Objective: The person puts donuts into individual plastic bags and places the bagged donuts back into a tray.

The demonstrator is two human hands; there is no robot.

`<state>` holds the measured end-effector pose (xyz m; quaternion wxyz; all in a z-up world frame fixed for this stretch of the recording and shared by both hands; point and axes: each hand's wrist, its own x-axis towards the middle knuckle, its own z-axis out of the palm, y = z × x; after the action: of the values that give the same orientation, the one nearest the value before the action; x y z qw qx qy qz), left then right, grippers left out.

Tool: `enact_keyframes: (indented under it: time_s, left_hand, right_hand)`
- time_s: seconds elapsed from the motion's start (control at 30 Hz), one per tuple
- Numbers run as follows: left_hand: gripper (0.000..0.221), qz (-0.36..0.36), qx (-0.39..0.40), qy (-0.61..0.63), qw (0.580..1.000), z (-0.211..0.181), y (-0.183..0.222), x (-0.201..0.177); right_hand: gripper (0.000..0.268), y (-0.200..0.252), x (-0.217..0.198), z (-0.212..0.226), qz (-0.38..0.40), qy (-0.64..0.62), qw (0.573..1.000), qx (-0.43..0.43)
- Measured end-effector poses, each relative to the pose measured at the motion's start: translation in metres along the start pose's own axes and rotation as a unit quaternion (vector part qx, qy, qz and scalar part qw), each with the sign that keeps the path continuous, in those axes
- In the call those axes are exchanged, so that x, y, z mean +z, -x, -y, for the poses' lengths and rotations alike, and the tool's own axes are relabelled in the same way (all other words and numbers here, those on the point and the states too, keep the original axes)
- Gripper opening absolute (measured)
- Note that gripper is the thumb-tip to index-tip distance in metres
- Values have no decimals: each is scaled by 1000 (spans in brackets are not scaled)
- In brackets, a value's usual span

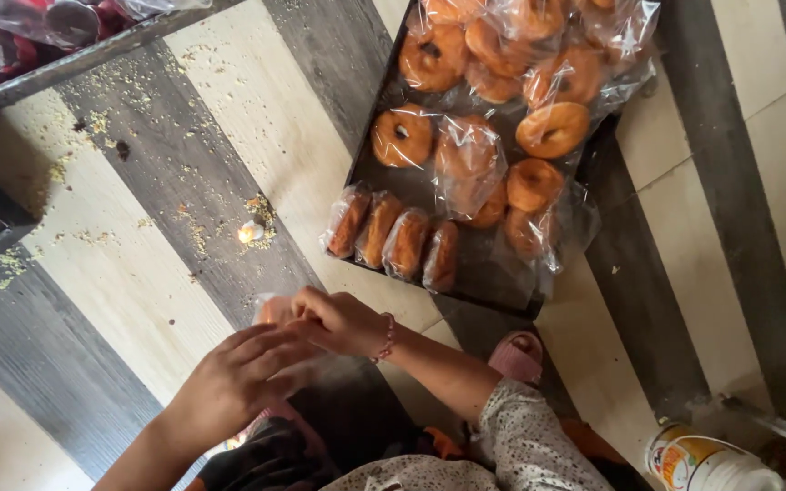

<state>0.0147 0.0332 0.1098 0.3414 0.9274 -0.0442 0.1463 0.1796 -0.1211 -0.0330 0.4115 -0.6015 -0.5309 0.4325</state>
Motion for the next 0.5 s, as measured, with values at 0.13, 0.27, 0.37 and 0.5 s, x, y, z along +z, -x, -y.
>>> enact_keyframes:
  time_s: [0.13, 0.27, 0.37, 0.5]
  left_hand:
    - [31, 55, -38, 40, 997, 20, 28, 28]
    - [27, 78, -111, 26, 990, 25, 35, 35]
    - [28, 100, -152, 51, 982, 21, 30, 31]
    - [26, -6, -144, 179, 973, 26, 28, 23]
  right_hand:
    - [38, -6, -10, 17, 13, 16, 999, 26]
    - [41, -6, -21, 25, -25, 53, 989, -134]
    - [37, -3, -23, 44, 3, 94, 969, -229]
    - [19, 6, -5, 28, -24, 120, 974, -193]
